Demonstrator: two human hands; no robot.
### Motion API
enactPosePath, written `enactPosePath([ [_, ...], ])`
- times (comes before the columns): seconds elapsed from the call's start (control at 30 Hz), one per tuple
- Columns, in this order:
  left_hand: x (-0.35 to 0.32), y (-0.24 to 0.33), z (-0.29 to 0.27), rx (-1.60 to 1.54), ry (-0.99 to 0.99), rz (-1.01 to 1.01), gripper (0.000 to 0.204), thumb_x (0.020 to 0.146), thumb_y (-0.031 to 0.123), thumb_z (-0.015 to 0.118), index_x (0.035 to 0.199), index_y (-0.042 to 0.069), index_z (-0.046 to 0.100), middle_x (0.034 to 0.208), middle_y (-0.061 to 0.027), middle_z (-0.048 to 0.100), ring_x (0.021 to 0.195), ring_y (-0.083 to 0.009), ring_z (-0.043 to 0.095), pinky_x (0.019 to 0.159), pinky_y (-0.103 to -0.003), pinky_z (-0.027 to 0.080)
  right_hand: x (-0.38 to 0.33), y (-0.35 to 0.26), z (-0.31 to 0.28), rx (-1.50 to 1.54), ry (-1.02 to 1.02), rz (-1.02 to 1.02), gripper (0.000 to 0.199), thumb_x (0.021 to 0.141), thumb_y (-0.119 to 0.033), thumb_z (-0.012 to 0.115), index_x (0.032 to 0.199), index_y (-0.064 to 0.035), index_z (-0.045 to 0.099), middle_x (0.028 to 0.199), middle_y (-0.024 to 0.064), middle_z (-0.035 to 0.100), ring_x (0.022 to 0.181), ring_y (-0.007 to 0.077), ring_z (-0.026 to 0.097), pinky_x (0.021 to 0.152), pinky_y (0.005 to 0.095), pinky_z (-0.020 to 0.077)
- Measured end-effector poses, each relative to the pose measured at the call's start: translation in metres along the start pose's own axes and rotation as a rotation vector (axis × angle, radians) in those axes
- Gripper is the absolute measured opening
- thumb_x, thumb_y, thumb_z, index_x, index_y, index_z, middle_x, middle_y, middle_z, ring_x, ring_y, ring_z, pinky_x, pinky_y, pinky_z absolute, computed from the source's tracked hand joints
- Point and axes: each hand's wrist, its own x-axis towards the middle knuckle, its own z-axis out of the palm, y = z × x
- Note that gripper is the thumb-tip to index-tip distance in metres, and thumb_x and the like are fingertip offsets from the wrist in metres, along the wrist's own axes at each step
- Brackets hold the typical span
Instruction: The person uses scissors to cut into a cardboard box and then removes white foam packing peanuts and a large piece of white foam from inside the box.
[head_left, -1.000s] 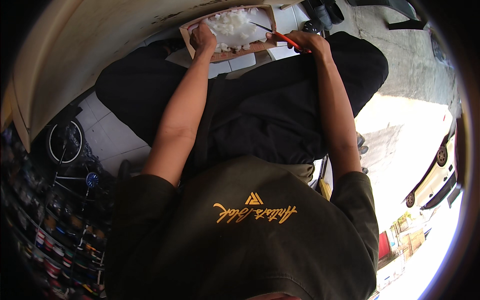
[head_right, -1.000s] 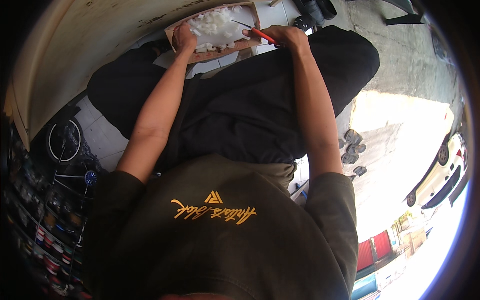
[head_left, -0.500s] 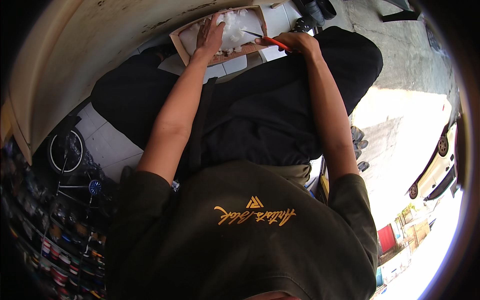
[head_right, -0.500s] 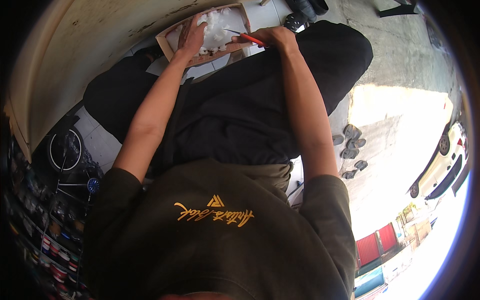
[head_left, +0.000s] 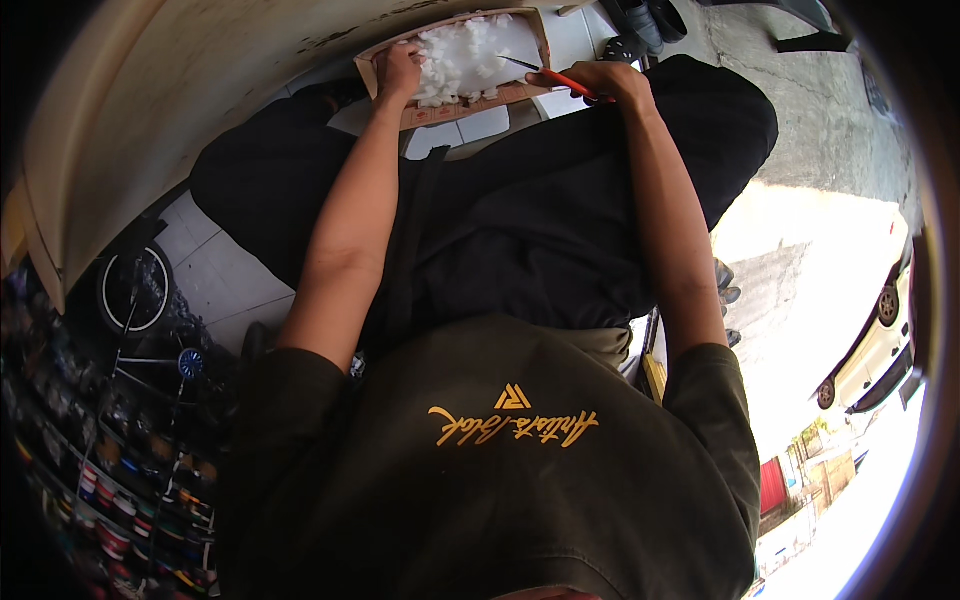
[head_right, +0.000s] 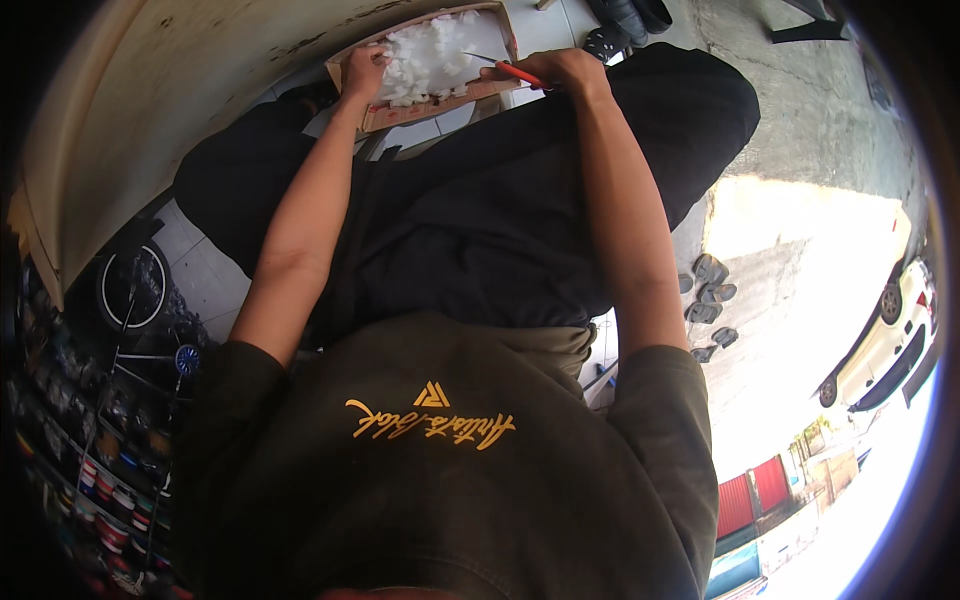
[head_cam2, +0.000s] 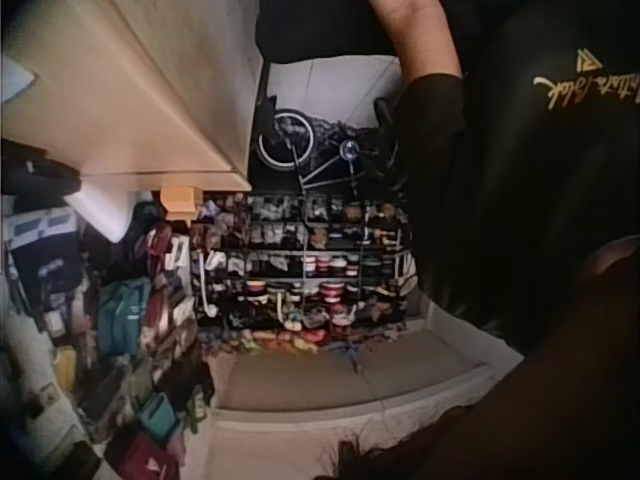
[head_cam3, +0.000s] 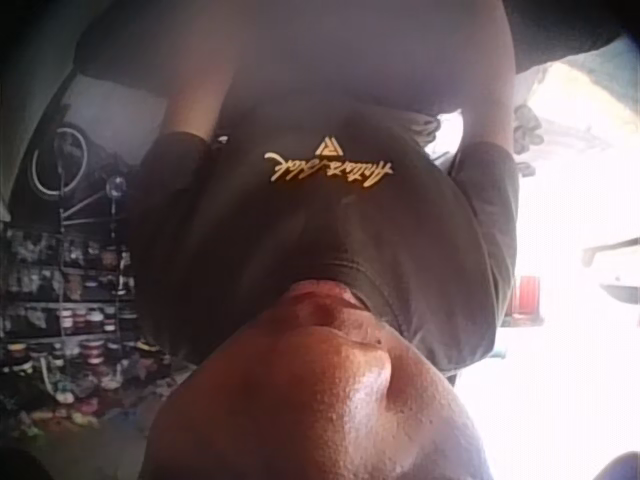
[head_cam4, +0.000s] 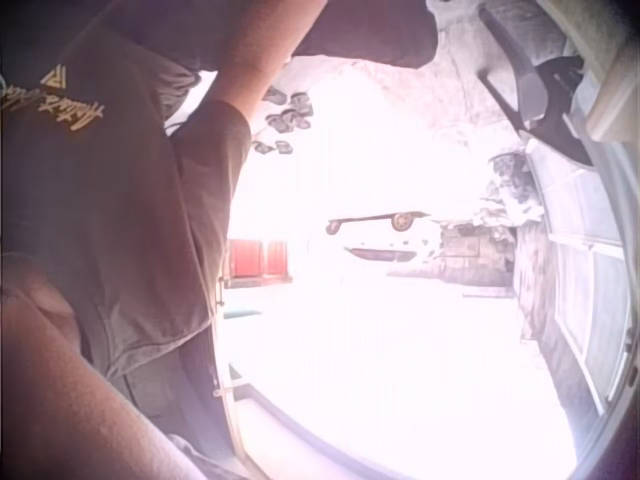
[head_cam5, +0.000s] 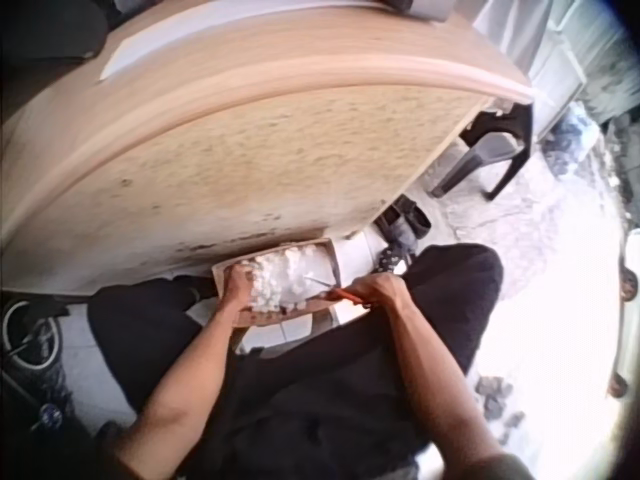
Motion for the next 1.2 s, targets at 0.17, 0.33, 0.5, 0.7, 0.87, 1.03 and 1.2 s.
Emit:
enactPosePath([
  [0.17,0.003,-0.017,-0.007,0.021,-0.089,-0.164,0.024,0.075,0.012,0.082,0.099,0.009,0.078,0.091,-0.0141,0.076,0.089,-0.0303,0.074,0.082,-0.038,0.057,-0.001,0.001,-0.003,0.013,-0.049,-0.036,0.094,0.056,-0.102,0.056,0.077,-0.0105,0.060,0.063,0.0005,0.054,0.064,0.0139,0.054,0.063,0.0310,0.0418],
  [0.33,0.004,-0.027,-0.011,0.129,-0.263,-0.337,0.033,0.073,0.018,0.087,0.102,0.007,0.076,0.094,-0.0128,0.077,0.094,-0.0279,0.074,0.084,-0.037,0.057,0.001,0.001,-0.003,0.023,-0.066,0.021,0.097,0.057,-0.103,0.053,0.077,-0.0082,0.061,0.069,0.0057,0.057,0.075,0.0194,0.061,0.073,0.0358,0.0467],
  [0.5,-0.006,-0.009,-0.012,0.291,-0.280,-0.358,0.032,0.081,0.020,0.082,0.108,0.005,0.075,0.110,-0.0213,0.073,0.108,-0.0354,0.070,0.092,-0.044,0.056,0.009,0.012,0.006,-0.013,-0.002,-0.029,0.100,0.058,-0.104,0.052,0.076,-0.0061,0.062,0.074,0.0089,0.060,0.083,0.0235,0.064,0.080,0.0391,0.0482],
  [0.7,-0.004,-0.005,-0.014,0.415,-0.298,-0.394,0.027,0.090,0.015,0.069,0.115,0.007,0.073,0.122,-0.0223,0.069,0.116,-0.0373,0.066,0.097,-0.045,0.053,-0.001,0.004,-0.001,-0.028,-0.035,-0.069,0.100,0.058,-0.103,0.052,0.077,-0.0061,0.064,0.079,0.0095,0.062,0.085,0.0235,0.064,0.082,0.0389,0.0484],
  [0.87,-0.003,0.003,-0.017,0.328,-0.249,-0.422,0.031,0.092,0.008,0.062,0.123,0.005,0.068,0.128,-0.0227,0.066,0.122,-0.0393,0.062,0.100,-0.047,0.051,0.003,0.006,0.001,-0.046,-0.020,-0.005,0.100,0.057,-0.103,0.054,0.079,-0.0066,0.066,0.087,0.0110,0.066,0.094,0.0239,0.066,0.087,0.0364,0.0488],
  [1.03,0.004,0.015,-0.019,0.141,-0.146,-0.481,0.051,0.088,0.002,0.066,0.138,0.010,0.057,0.135,-0.0236,0.060,0.131,-0.0399,0.054,0.109,-0.045,0.046,-0.007,0.003,-0.003,-0.053,-0.008,0.033,0.101,0.058,-0.102,0.053,0.089,-0.0085,0.073,0.095,0.0096,0.071,0.099,0.0237,0.068,0.091,0.0356,0.0494],
  [1.2,-0.010,0.012,-0.003,0.319,-0.317,-0.015,0.068,0.082,0.006,0.076,0.145,0.012,0.050,0.151,-0.0221,0.045,0.139,-0.0402,0.045,0.113,-0.045,0.042,-0.015,0.006,-0.012,-0.101,-0.061,-0.009,0.102,0.060,-0.102,0.052,0.095,-0.0098,0.077,0.098,0.0081,0.073,0.099,0.0232,0.069,0.090,0.0370,0.0507],
])
